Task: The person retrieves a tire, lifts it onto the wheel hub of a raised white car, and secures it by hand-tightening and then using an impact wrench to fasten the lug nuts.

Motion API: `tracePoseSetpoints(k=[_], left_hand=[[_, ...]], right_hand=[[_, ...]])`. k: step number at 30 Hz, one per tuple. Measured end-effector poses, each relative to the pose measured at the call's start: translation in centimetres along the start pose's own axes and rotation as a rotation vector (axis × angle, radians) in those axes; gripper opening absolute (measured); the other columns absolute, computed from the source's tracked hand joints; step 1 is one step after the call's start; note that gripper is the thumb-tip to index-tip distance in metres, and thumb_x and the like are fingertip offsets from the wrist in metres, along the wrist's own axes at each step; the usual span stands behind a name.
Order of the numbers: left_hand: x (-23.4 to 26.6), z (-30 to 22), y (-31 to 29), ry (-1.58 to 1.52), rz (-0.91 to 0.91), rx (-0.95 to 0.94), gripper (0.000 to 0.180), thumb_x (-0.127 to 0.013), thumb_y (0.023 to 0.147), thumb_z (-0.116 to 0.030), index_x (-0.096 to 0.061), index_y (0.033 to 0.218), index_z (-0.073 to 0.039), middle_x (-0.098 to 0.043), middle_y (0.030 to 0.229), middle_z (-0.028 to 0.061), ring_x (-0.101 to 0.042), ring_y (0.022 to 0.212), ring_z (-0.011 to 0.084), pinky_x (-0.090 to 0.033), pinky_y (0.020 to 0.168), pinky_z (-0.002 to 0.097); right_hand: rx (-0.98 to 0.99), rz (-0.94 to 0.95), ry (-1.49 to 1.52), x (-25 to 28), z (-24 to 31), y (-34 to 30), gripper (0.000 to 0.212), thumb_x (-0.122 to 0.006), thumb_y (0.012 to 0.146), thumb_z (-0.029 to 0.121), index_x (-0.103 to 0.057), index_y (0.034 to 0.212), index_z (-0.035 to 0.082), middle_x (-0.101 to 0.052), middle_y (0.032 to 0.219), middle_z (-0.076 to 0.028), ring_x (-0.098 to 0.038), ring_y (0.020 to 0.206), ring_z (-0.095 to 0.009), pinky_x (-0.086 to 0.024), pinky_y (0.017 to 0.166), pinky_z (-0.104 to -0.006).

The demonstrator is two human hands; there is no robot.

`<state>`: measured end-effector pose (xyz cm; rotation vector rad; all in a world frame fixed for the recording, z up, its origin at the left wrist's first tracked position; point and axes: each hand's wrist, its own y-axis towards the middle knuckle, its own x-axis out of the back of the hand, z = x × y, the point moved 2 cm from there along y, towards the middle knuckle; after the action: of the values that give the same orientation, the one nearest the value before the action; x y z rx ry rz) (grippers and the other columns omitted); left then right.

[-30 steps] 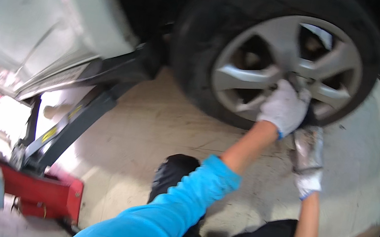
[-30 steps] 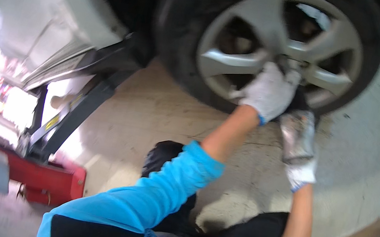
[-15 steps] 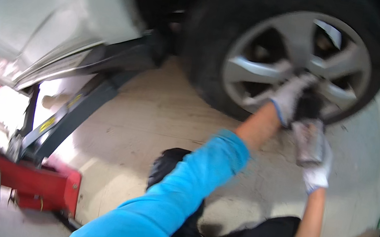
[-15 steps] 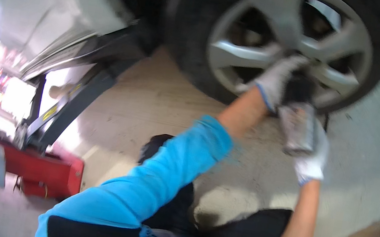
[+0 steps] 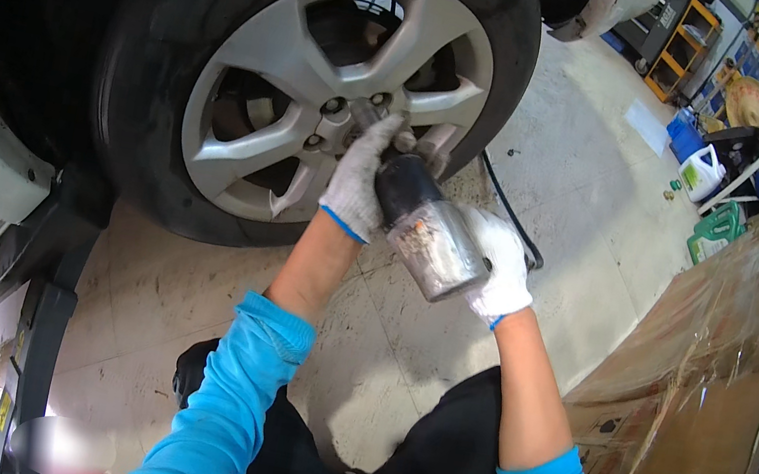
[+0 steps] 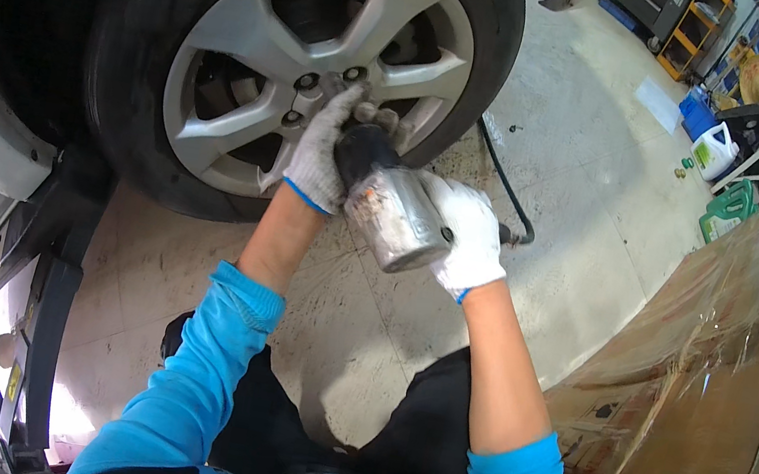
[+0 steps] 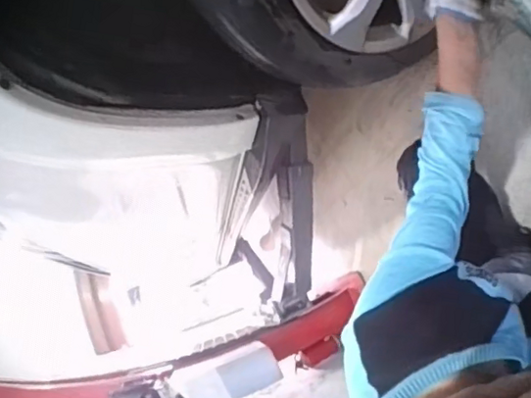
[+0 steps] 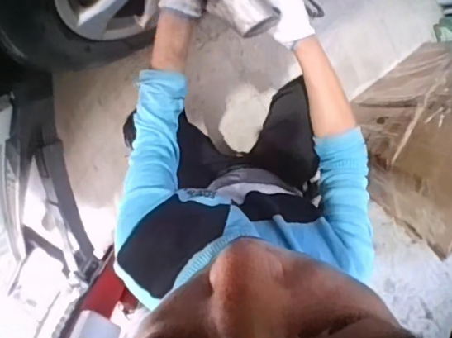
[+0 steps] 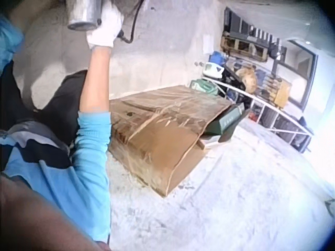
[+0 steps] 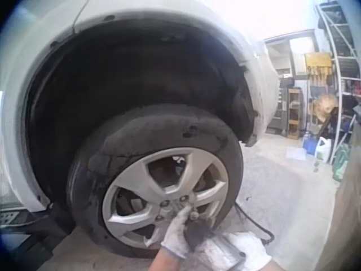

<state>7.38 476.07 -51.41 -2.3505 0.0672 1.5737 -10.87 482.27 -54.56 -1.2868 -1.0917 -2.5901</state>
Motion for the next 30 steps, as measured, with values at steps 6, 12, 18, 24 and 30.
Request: tracePoseSetpoints(k=[6,12,18,24,30], left_hand=[[1.4,-0.1,3.6,0.014,-0.006,0.06,0.017,-0.064,0.099,-0.02,-0.056,0.09,-0.007,-0.057,0.074,0.0035,-0.066,0.079,0.0263,-0.062,0.08,0.048],[4.5,-1.0,7.3,-0.272,0.421,0.083,0.014,-0.062,0.1,-0.024,-0.06,0.089,-0.015,-0.053,0.069,-0.0058,-0.058,0.073,0.0157,-0.049,0.101,0.0483],[3.2,-2.3,7.8,0.092,-0.031,-0.008,0.019,-0.064,0.1,-0.025,-0.058,0.084,-0.016,-0.057,0.067,-0.0039,-0.063,0.069,0.0184,-0.058,0.084,0.0444],[1.0,-0.3,7.7,0.039,0.035,0.011,0.029,-0.065,0.099,-0.022,-0.053,0.073,-0.015,-0.052,0.061,-0.0045,-0.058,0.063,0.0149,-0.059,0.083,0.0435],[2.6,0.3,4.6,-0.067,-0.041,0.111,0.034,-0.061,0.101,-0.029,-0.051,0.072,-0.015,-0.052,0.062,-0.0007,-0.06,0.067,0.0163,-0.056,0.09,0.0459]], right_hand=[[-0.215,0.068,0.151,-1.3,-1.0,1.0,0.043,-0.071,0.08,0.031,-0.066,0.115,0.007,-0.07,0.098,-0.018,-0.066,0.098,-0.039,-0.053,0.085,-0.0451],[-0.224,0.194,0.083,-5.3,-2.5,2.1,0.055,-0.076,0.073,0.034,-0.062,0.12,0.01,-0.068,0.114,-0.019,-0.063,0.109,-0.038,-0.052,0.092,-0.0462],[-0.456,0.202,0.785,-8.1,-3.5,0.5,0.04,-0.061,0.095,0.006,-0.056,0.133,-0.002,-0.066,0.123,-0.012,-0.063,0.11,-0.018,-0.051,0.097,-0.0314],[-0.363,0.001,0.758,-8.4,-7.3,-0.9,0.05,-0.072,0.086,0.025,-0.058,0.129,0.003,-0.067,0.12,-0.019,-0.065,0.11,-0.034,-0.051,0.094,-0.0384],[-0.173,0.177,0.1,-0.2,-0.7,1.4,0.041,-0.068,0.08,0.026,-0.063,0.116,0.008,-0.071,0.094,-0.016,-0.069,0.092,-0.038,-0.052,0.081,-0.0451]])
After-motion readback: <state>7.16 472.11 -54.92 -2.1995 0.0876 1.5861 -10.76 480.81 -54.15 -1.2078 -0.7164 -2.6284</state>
